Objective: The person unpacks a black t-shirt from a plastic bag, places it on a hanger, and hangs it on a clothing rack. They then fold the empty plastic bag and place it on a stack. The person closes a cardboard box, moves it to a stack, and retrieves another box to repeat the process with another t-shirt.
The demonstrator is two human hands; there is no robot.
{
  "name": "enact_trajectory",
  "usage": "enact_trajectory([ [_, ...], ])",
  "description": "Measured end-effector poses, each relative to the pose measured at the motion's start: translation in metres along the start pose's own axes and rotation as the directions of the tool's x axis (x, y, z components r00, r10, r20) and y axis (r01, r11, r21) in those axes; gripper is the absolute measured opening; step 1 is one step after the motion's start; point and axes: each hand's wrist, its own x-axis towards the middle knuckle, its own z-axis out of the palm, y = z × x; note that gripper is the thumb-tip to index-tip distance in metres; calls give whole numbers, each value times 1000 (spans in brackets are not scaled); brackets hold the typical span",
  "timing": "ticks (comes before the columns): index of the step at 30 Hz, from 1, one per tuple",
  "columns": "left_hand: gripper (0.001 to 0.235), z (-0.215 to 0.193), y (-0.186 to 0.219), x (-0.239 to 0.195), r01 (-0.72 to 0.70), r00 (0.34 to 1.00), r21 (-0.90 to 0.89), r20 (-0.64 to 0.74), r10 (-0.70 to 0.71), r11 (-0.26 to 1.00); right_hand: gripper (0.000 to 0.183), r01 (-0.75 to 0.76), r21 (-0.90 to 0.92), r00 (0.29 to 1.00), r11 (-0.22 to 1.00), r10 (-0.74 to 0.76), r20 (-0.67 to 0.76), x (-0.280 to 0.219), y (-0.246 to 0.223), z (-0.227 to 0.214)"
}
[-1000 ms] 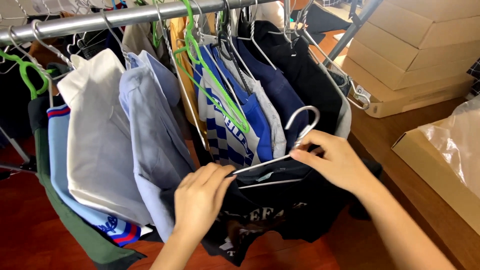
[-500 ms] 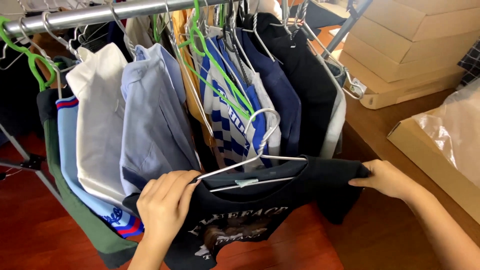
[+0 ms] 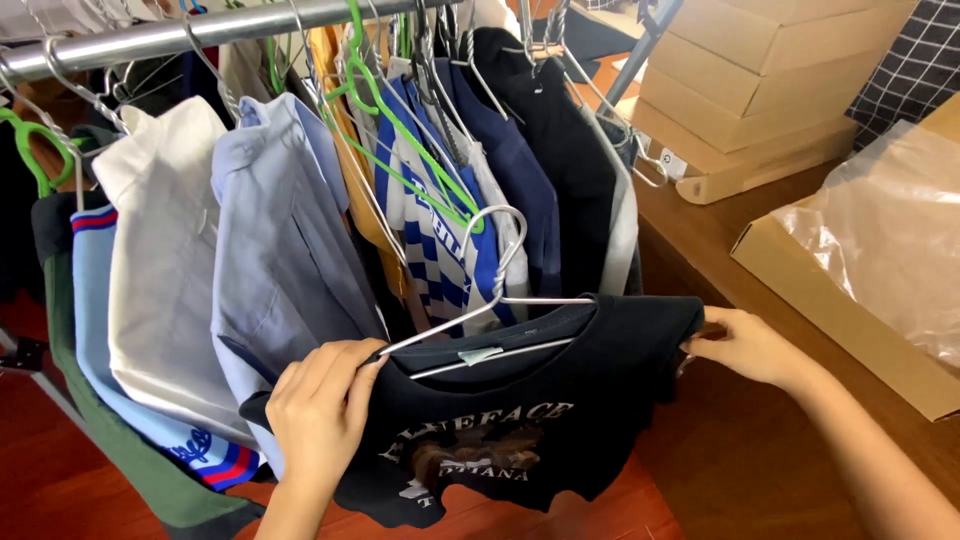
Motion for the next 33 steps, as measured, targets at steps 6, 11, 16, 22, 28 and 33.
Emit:
enact_trajectory([
  [6, 10, -8, 3, -4, 33, 999, -6, 5, -33, 999, 83, 45, 273, 988, 961, -82, 128, -22, -28, -2],
  [11, 11, -5, 23, -2, 4, 1000, -50, 11, -3, 999, 79, 254, 12, 967, 967, -254, -10, -45, -45, -4],
  [16, 10, 4, 33, -5, -5, 998, -106, 67, 12, 994, 41, 245, -44, 969, 969, -243, 34, -84, -77, 6],
  [22, 12, 23, 28, -16, 31, 988, -198, 156, 0, 980, 28, 229, -68, 973, 971, -229, 17, -110, -45, 2],
  [28, 16, 50, 47, -12, 278, 939, -301, 284, -192, 912, 34, 334, -393, 857, 857, -450, -253, -120, 7, -31],
  [33, 13, 50, 54, 13, 537, 809, -332, 463, -362, 776, 31, 212, -631, 713, 746, -560, -422, -128, 49, -94],
])
